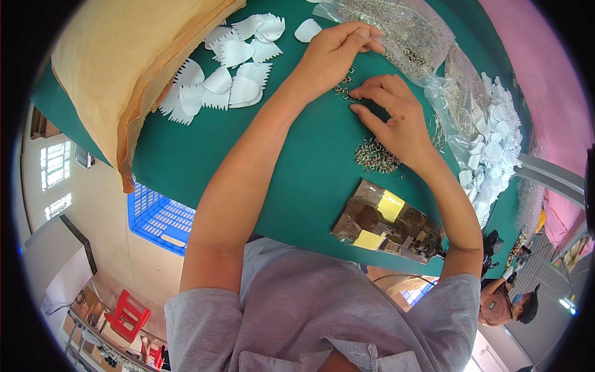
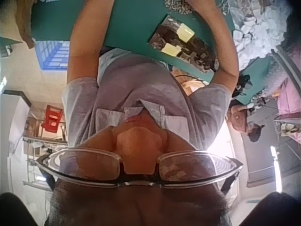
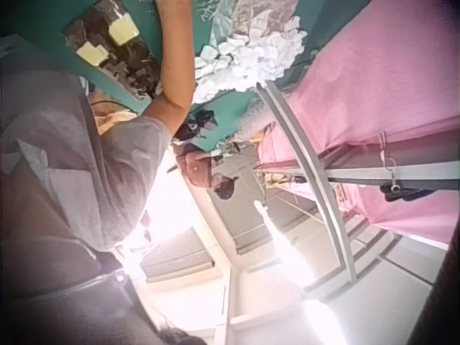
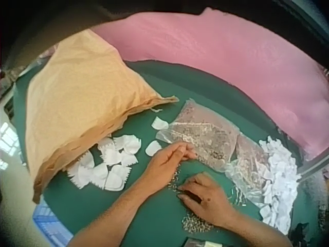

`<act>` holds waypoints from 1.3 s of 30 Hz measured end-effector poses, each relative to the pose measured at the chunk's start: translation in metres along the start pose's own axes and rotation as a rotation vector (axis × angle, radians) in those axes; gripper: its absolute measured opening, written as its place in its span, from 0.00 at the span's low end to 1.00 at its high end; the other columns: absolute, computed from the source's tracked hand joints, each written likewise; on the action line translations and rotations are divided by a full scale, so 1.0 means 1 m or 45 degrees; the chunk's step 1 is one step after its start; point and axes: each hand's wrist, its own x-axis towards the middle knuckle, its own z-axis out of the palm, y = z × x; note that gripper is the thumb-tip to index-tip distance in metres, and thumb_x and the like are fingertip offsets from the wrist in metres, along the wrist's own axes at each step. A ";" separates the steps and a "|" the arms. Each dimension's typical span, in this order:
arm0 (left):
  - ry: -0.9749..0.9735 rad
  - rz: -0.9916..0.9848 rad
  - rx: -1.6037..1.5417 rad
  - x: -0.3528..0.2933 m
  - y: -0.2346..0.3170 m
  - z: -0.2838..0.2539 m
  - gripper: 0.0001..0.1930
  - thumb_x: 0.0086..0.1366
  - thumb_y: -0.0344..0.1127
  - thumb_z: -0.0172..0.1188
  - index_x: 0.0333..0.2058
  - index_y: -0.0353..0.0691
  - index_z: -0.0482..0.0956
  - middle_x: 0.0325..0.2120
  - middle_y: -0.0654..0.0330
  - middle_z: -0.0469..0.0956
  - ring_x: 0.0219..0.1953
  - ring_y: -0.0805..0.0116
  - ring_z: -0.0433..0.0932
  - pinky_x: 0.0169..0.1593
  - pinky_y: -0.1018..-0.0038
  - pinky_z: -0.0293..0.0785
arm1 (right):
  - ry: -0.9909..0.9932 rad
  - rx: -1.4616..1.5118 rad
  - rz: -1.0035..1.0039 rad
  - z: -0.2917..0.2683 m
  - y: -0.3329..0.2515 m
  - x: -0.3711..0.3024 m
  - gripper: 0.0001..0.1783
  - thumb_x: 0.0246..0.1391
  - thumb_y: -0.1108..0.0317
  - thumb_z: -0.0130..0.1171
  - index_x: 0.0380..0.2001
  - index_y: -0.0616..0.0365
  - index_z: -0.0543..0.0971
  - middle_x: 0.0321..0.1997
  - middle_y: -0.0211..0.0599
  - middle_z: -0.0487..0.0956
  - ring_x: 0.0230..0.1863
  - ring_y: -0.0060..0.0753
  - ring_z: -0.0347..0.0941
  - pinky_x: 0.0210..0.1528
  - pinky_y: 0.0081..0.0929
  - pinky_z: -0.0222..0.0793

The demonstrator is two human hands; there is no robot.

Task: The person sorts small metal clips on a green surface, then joins a white plastic component with a clip using a metal jig. They repeat this process, placing the parts into the jig and removing the assembled pieces.

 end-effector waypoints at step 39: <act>0.070 0.010 -0.069 0.001 -0.005 0.004 0.18 0.81 0.39 0.47 0.53 0.33 0.81 0.42 0.57 0.87 0.49 0.68 0.83 0.59 0.70 0.76 | -0.089 -0.031 0.126 -0.003 -0.003 0.007 0.10 0.55 0.75 0.64 0.41 0.55 0.83 0.38 0.36 0.80 0.44 0.41 0.78 0.45 0.39 0.76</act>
